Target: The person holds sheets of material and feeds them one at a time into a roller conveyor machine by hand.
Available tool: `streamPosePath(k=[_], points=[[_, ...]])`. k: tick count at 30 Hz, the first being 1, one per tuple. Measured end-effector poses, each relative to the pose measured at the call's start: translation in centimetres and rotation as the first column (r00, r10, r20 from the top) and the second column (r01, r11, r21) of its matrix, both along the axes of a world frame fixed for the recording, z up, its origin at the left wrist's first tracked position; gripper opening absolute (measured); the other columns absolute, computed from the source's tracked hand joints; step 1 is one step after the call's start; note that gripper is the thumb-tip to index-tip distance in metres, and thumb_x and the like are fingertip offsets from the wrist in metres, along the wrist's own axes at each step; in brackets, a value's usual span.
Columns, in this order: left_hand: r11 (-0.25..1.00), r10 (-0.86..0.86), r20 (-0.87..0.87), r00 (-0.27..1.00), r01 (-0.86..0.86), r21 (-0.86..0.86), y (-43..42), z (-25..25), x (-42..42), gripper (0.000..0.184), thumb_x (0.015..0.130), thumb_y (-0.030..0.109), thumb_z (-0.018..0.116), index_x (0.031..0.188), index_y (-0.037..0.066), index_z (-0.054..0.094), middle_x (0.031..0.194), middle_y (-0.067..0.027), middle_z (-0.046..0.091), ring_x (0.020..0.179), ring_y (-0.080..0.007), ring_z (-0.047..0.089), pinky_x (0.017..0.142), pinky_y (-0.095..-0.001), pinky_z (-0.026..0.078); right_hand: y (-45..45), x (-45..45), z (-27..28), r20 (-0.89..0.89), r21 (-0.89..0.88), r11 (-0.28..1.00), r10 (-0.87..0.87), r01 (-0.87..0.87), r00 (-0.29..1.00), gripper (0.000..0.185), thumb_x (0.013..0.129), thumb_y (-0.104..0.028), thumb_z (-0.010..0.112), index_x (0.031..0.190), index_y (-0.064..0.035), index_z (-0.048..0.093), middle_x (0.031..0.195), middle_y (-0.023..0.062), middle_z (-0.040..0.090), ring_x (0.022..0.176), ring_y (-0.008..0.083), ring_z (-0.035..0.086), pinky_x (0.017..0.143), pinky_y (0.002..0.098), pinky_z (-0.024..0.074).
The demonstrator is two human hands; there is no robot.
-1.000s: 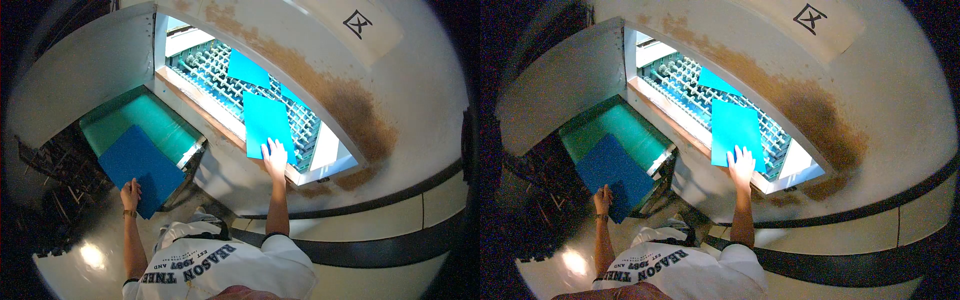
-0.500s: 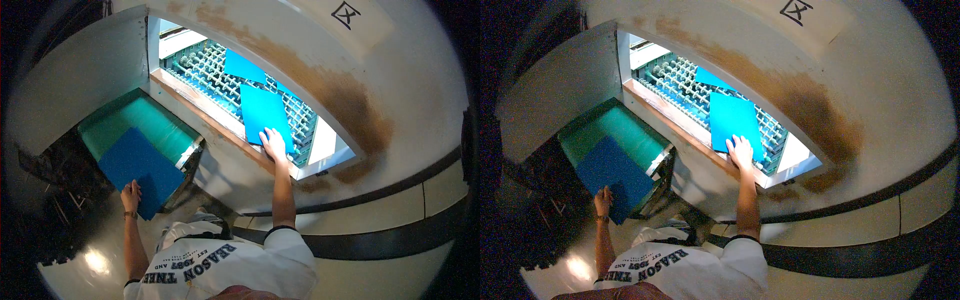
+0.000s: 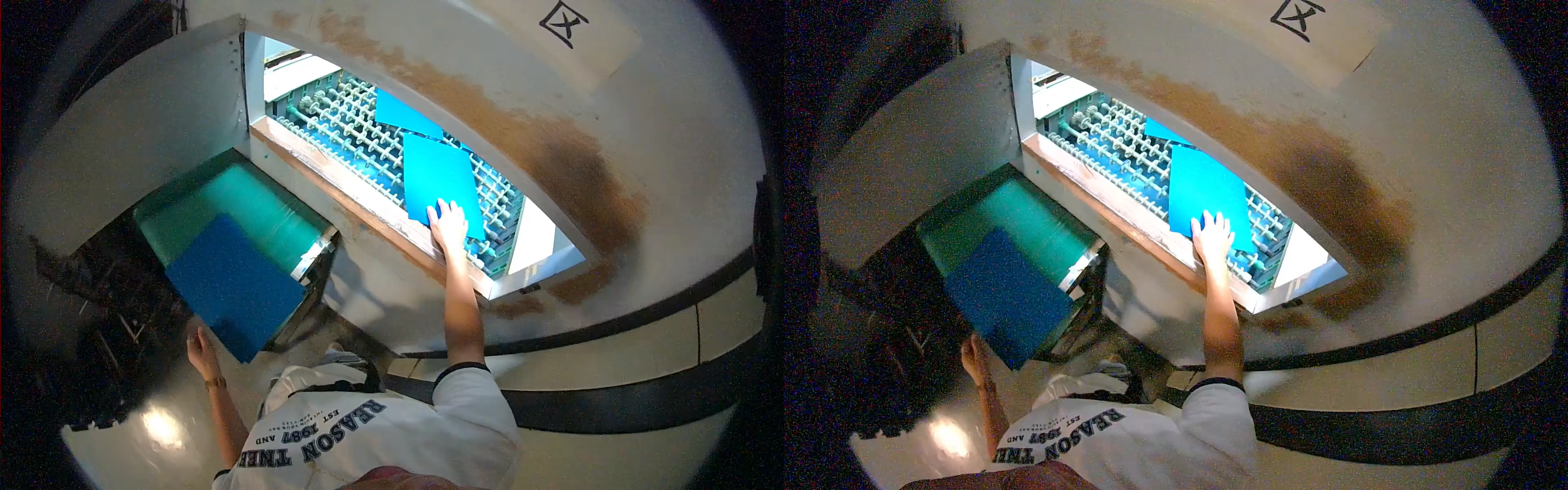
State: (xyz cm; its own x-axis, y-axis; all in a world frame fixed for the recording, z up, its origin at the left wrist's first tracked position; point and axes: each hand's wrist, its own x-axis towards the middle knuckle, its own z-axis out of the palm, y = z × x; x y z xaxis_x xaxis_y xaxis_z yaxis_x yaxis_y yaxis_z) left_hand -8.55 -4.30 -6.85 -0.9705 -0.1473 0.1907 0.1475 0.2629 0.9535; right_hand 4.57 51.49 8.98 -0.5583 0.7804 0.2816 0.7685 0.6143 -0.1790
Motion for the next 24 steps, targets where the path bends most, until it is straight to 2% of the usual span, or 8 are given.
streamPosePath(k=[6,10,12,15,16,18,20,24], points=[[0.963,-0.122,0.414,0.902,0.209,-0.172,1.3,0.9,3.2,0.045,0.083,0.041,0.055,0.061,0.002,0.050,0.049,-0.0028,0.046,0.042,-0.0090,0.042,0.039,-0.0263,0.035,-0.2,0.0,0.1,0.011,0.014,0.999,-0.042,0.042,0.999,0.046,0.081,-0.045,0.045,0.117,-0.0166,0.050,0.128,0.0125,0.039,0.119,0.0323,0.034,0.095,0.0534,0.0261],[0.945,-0.081,0.232,0.969,0.148,-0.291,2.6,2.7,4.0,0.048,0.078,0.042,0.061,0.056,0.002,0.049,0.048,-0.0037,0.046,0.042,-0.0114,0.044,0.039,-0.0283,0.035,-0.1,0.1,0.2,-0.122,0.055,0.998,0.008,-0.002,0.993,0.049,0.080,-0.045,0.049,0.115,-0.0099,0.051,0.124,0.0191,0.041,0.117,0.0348,0.034,0.095,0.0502,0.0271],[0.962,-0.132,0.355,0.925,0.206,-0.181,1.6,1.1,3.3,0.047,0.078,0.042,0.061,0.055,0.002,0.049,0.048,-0.0029,0.046,0.042,-0.0110,0.044,0.039,-0.0278,0.035,-0.5,0.0,0.8,-0.340,0.392,0.918,0.200,-0.055,0.919,0.042,0.081,-0.029,0.057,0.110,0.0007,0.052,0.114,0.0229,0.047,0.110,0.0379,0.041,0.093,0.0416,0.0331],[0.958,-0.192,0.503,0.843,0.272,-0.091,-0.1,1.7,2.3,0.044,0.078,0.040,0.061,0.057,0.004,0.051,0.049,-0.0011,0.047,0.042,-0.0097,0.044,0.038,-0.0261,0.034,-4.8,-0.1,5.4,-0.534,0.390,0.909,0.354,-0.148,0.768,0.036,0.083,-0.024,0.054,0.107,0.0021,0.052,0.109,0.0212,0.051,0.103,0.0328,0.048,0.089,0.0407,0.0376],[0.951,-0.175,0.546,0.819,0.285,-0.122,-0.5,2.8,2.1,0.040,0.079,0.039,0.062,0.058,0.005,0.053,0.050,0.0000,0.048,0.042,-0.0089,0.044,0.037,-0.0248,0.034,-7.1,0.1,6.3,-0.633,0.036,0.935,0.295,-0.353,0.716,0.030,0.084,-0.023,0.054,0.102,0.0014,0.054,0.102,0.0151,0.054,0.096,0.0257,0.051,0.085,0.0359,0.0392],[0.981,-0.191,0.558,0.807,0.176,0.082,-0.3,6.3,2.2,0.037,0.079,0.037,0.062,0.060,0.006,0.053,0.050,0.0010,0.048,0.042,-0.0078,0.044,0.037,-0.0230,0.033,-9.5,0.4,2.2,-0.872,-0.456,0.291,0.040,-0.841,0.487,0.026,0.087,-0.026,0.051,0.092,-0.0013,0.056,0.085,0.0033,0.057,0.080,0.0126,0.052,0.074,0.0275,0.0414],[0.965,-0.187,0.577,0.795,0.039,0.259,0.5,8.6,2.5,0.033,0.079,0.035,0.062,0.061,0.008,0.054,0.051,0.0021,0.049,0.041,-0.0067,0.044,0.037,-0.0213,0.032,-16.4,1.1,3.1,-0.786,-0.618,-0.296,0.205,-0.729,0.583,0.042,0.088,-0.041,0.044,0.098,-0.0026,0.057,0.104,0.0114,0.057,0.096,0.0184,0.054,0.083,0.0311,0.0418],[0.910,-0.293,0.518,0.804,0.069,0.408,1.9,9.2,2.8,0.028,0.081,0.032,0.059,0.064,0.011,0.054,0.054,0.0036,0.049,0.043,-0.0060,0.042,0.038,-0.0204,0.030,-25.7,0.0,-5.3,-0.712,-0.629,-0.705,0.353,-0.327,0.607,0.058,0.086,-0.049,0.042,0.115,0.0014,0.044,0.120,0.0175,0.047,0.110,0.0287,0.047,0.092,0.0404,0.0378]])
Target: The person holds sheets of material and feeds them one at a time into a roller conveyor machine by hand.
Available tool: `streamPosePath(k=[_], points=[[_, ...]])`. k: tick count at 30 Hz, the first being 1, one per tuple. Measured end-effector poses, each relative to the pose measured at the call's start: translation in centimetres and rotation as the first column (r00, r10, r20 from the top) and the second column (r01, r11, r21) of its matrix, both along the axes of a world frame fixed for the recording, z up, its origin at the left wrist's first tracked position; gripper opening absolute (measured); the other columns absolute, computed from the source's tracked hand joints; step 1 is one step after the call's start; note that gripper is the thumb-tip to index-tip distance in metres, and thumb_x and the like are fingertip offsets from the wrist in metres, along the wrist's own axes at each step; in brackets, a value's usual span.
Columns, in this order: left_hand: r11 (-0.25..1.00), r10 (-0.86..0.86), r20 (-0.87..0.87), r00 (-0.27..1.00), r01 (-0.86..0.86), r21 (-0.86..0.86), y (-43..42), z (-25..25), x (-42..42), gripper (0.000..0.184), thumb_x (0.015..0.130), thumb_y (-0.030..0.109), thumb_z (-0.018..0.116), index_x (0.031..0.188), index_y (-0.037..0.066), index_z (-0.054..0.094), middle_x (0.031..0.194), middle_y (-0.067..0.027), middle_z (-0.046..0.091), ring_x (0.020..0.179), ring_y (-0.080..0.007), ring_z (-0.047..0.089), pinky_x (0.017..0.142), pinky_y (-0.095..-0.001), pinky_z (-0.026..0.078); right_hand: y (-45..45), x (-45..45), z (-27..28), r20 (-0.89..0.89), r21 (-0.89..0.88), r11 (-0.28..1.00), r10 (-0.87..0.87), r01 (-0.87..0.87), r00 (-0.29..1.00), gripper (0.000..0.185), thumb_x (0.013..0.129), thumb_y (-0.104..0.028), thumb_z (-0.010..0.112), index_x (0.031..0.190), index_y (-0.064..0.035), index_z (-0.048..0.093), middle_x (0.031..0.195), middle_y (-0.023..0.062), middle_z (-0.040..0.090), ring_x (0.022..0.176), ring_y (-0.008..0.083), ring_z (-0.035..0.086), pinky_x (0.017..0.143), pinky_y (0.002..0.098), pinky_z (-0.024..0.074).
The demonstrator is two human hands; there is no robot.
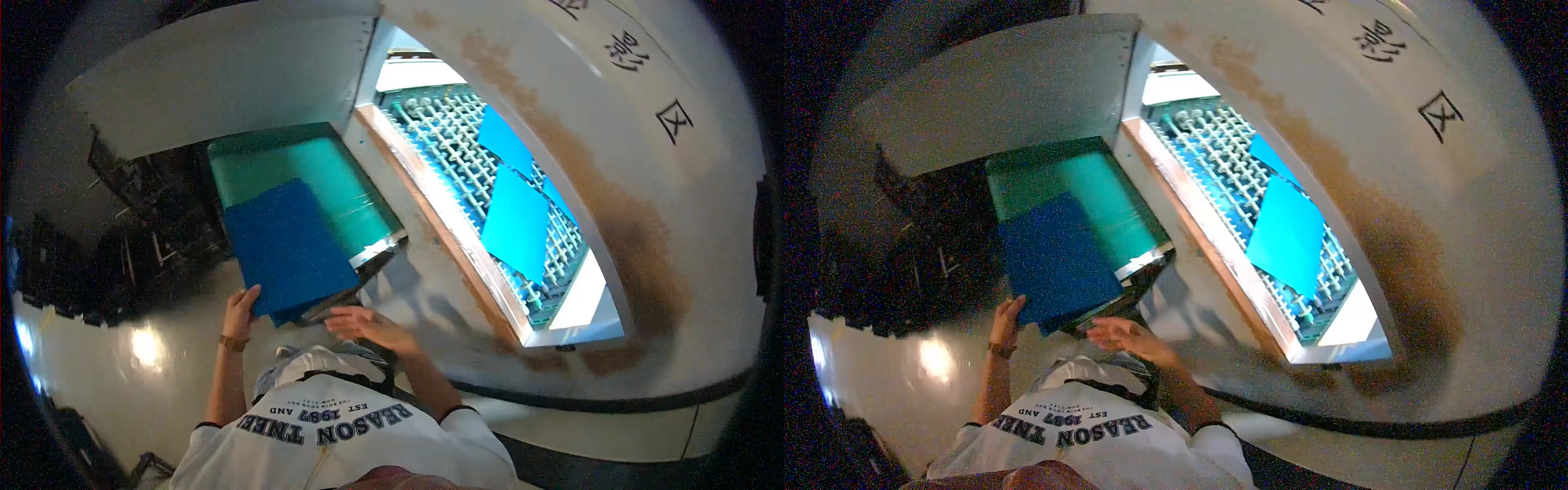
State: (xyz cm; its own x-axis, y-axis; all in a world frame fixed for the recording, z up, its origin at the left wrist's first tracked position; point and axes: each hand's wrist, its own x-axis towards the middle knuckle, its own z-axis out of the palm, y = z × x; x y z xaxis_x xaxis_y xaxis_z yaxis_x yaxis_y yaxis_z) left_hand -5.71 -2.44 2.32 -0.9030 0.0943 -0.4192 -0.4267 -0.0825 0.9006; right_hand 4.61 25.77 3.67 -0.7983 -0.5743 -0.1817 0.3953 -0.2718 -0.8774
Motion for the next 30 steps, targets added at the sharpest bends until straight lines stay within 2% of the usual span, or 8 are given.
streamPosePath(k=[3,6,10,12,18,22,25,30], points=[[0.993,-0.115,0.004,0.993,0.115,-0.021,0.7,0.4,0.9,0.027,0.082,0.033,0.056,0.066,0.012,0.054,0.056,0.0046,0.048,0.045,-0.0063,0.042,0.038,-0.0218,0.028,-3.7,-2.1,-4.7,0.537,-0.370,0.784,-0.258,0.499,0.803,0.046,0.084,-0.032,0.056,0.117,-0.0029,0.044,0.114,0.0160,0.053,0.104,0.0298,0.052,0.084,0.0394,0.0440],[0.973,-0.208,-0.012,0.978,0.206,-0.103,1.3,1.2,1.3,0.029,0.084,0.036,0.054,0.066,0.013,0.052,0.053,0.0053,0.047,0.044,-0.0055,0.042,0.038,-0.0223,0.028,-3.3,-4.7,-12.3,0.124,-0.021,0.709,-0.698,0.705,0.705,0.039,0.079,-0.017,0.061,0.114,-0.0064,0.049,0.107,0.0183,0.056,0.101,0.0330,0.052,0.082,0.0374,0.0442],[0.984,-0.112,-0.068,0.991,0.120,0.135,2.1,0.5,0.6,0.034,0.086,0.039,0.050,0.070,0.010,0.052,0.053,-0.0001,0.050,0.042,-0.0078,0.045,0.040,-0.0210,0.036,0.2,-5.5,-6.2,-0.172,0.124,0.678,-0.704,0.724,0.689,0.039,0.076,-0.008,0.062,0.113,-0.0055,0.049,0.105,0.0159,0.057,0.097,0.0331,0.053,0.081,0.0341,0.0442],[0.971,-0.065,-0.051,0.997,0.075,0.227,2.2,-0.6,-0.3,0.035,0.087,0.040,0.048,0.071,0.009,0.052,0.053,-0.0009,0.050,0.043,-0.0078,0.045,0.040,-0.0213,0.036,1.4,-6.0,2.4,0.046,0.040,0.638,-0.770,0.769,0.637,0.038,0.079,-0.010,0.061,0.114,-0.0035,0.048,0.107,0.0096,0.057,0.095,0.0266,0.055,0.080,0.0321,0.0449],[0.966,-0.238,-0.258,0.936,0.201,-0.164,4.0,-3.7,-3.0,0.033,0.088,0.031,0.051,0.071,0.003,0.053,0.054,-0.0039,0.052,0.043,-0.0087,0.047,0.040,-0.0234,0.037,8.6,-9.8,10.3,0.148,-0.335,0.371,-0.887,0.866,0.437,0.026,0.083,-0.007,0.054,0.109,-0.0082,0.048,0.105,0.0062,0.055,0.092,0.0209,0.056,0.080,0.0352,0.0480],[0.921,-0.302,-0.290,0.908,0.199,-0.336,4.9,-4.4,-4.0,0.035,0.088,0.031,0.050,0.072,0.000,0.055,0.054,-0.0048,0.053,0.043,-0.0096,0.049,0.040,-0.0239,0.038,14.6,-13.5,9.6,0.148,-0.477,0.307,-0.896,0.824,0.419,0.023,0.085,-0.005,0.051,0.107,-0.0010,0.046,0.107,0.0123,0.053,0.099,0.0243,0.053,0.085,0.0385,0.0482],[0.855,-0.367,-0.273,0.889,0.207,-0.475,5.0,-5.2,-4.3,0.038,0.088,0.032,0.049,0.070,0.000,0.055,0.053,-0.0059,0.053,0.042,-0.0107,0.051,0.040,-0.0253,0.040,17.2,-14.8,8.3,0.403,-0.303,0.084,-0.892,0.949,0.208,0.020,0.087,-0.004,0.045,0.106,0.0019,0.043,0.107,0.0158,0.052,0.101,0.0277,0.051,0.089,0.0466,0.0452],[0.906,-0.269,-0.326,0.906,0.124,-0.404,5.2,-4.5,-3.8,0.042,0.087,0.035,0.049,0.066,0.000,0.056,0.052,-0.0071,0.055,0.042,-0.0119,0.053,0.040,-0.0269,0.042,19.3,-15.0,6.6,0.353,-0.306,0.228,-0.875,0.924,0.333,0.020,0.089,-0.004,0.037,0.103,0.0092,0.039,0.109,0.0283,0.047,0.102,0.0393,0.049,0.088,0.0454,0.0465]])
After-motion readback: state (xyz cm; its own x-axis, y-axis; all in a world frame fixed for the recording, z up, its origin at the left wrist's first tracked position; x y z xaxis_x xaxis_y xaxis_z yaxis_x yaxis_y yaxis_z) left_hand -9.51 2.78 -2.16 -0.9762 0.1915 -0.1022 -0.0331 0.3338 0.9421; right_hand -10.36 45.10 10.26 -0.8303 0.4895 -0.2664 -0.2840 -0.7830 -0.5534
